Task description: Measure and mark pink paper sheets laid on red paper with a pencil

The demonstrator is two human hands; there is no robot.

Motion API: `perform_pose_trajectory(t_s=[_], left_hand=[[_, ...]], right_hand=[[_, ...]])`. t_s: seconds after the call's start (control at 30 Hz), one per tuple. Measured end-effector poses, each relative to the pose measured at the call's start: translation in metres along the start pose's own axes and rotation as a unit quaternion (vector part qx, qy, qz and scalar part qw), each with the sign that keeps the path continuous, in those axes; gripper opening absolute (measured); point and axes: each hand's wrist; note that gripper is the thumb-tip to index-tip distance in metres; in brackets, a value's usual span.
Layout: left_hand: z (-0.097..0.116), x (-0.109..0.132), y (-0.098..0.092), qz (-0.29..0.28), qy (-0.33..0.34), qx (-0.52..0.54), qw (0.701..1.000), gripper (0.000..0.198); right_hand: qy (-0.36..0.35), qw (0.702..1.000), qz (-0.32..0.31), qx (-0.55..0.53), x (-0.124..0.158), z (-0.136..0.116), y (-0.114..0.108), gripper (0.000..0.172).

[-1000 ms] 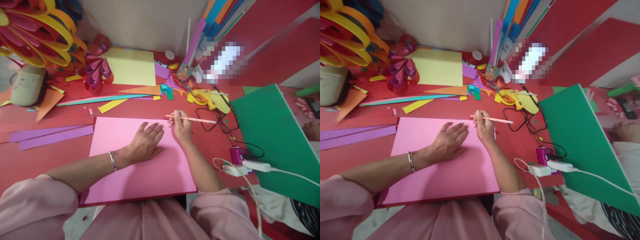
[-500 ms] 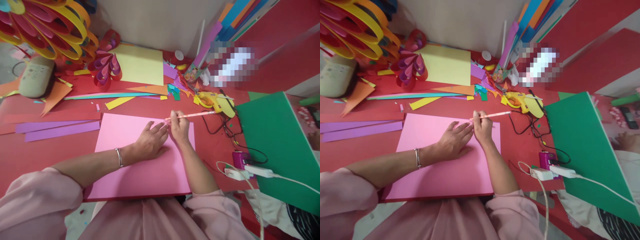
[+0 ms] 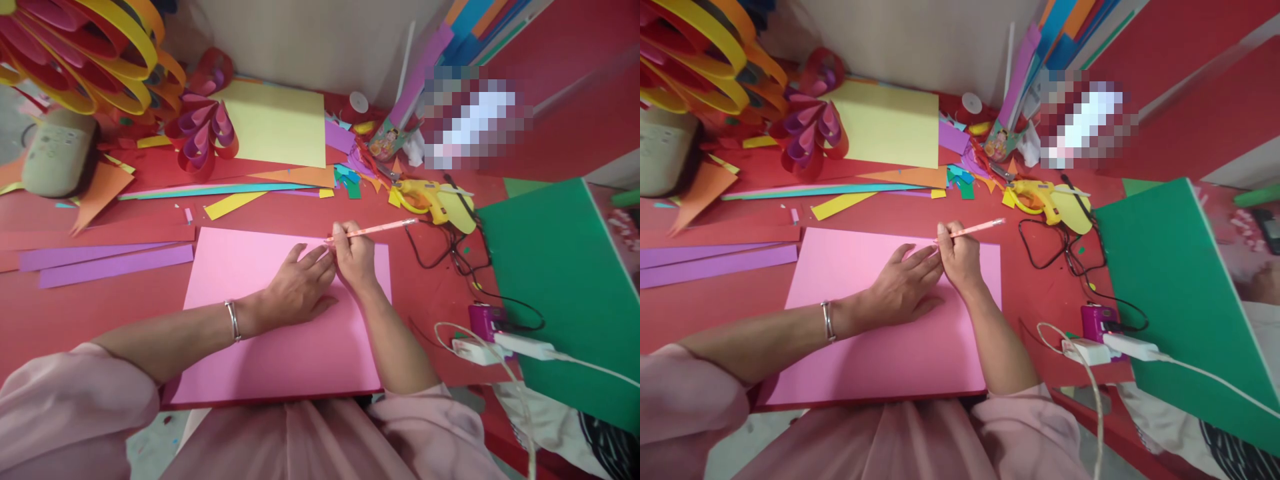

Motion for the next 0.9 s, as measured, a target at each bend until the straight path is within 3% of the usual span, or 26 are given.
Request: perform_pose_trajectory(t_s=[0.9], left_hand=[[-0.001,0.0002,0.0017,0.011,0.003,0.011,1.0,0.055]], right_hand=[[-0.006,1.0,-0.01,0.013,-0.0014,-0.0007,0.0015,0.04]])
Point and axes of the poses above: each hand's wrist, its own x-axis away from the middle knuckle, its own y-axis out of the palm, z = x × y, and after that the axes turned 15 degrees about -y, right-handed
